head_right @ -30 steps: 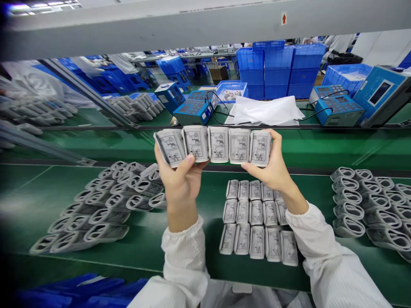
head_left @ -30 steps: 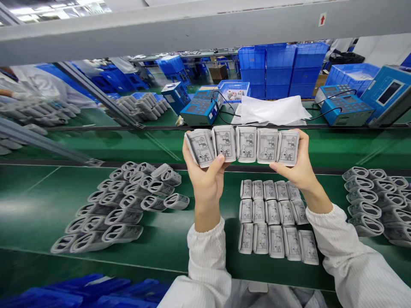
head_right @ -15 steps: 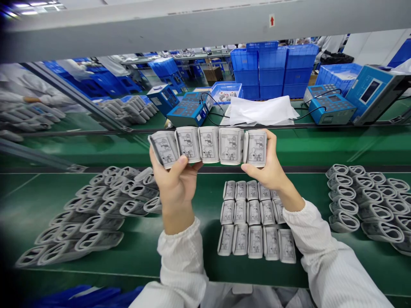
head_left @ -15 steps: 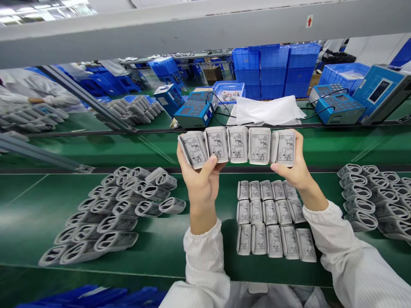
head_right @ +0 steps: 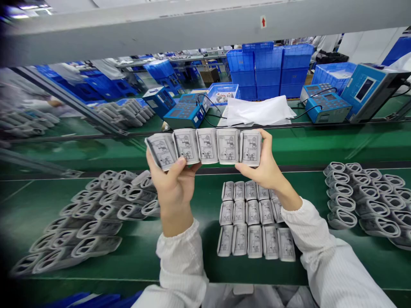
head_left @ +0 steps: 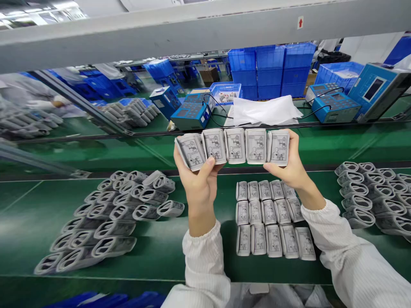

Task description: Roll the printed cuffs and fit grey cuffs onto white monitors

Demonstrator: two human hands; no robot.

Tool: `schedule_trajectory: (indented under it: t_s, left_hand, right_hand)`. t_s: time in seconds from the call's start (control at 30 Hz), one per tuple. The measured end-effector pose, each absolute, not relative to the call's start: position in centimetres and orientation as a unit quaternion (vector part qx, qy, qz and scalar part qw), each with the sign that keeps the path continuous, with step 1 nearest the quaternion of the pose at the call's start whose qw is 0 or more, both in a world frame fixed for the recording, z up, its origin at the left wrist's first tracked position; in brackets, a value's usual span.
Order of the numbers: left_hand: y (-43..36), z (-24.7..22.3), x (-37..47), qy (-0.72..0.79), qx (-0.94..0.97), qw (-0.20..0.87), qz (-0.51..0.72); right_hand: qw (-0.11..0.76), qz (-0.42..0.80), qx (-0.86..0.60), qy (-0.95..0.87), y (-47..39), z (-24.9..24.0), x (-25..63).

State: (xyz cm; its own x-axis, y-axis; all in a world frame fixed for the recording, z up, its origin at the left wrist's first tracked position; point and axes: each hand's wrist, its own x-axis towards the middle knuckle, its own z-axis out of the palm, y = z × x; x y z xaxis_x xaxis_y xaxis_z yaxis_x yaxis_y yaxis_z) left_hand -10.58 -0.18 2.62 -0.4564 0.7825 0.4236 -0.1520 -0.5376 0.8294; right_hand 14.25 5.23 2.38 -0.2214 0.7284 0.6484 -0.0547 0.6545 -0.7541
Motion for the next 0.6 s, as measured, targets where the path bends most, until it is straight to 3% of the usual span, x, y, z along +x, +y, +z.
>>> schedule_trajectory:
  t_s: [0.4, 0.47, 0.6]
  left_hand:
    - [2.7, 0.0, -12.3, 0.374, 0.472, 0.266, 0.752]
    - [4.0, -1.3, -13.4, 0.414, 0.525, 0.271, 0.693]
    - [5.7, -4.2, -14.2, 0.526, 0.658, 0.320, 0.434]
  right_hand:
    - [0.598, 0.345, -0.234, -0.684, 7.8, 0.5, 15.2]
    - [0.584, 0.336, -0.285, -0.682, 9.2, -1.1, 16.8]
    - [0.487, 0.360, -0.423, -0.674, 10.7, -5.9, 20.2]
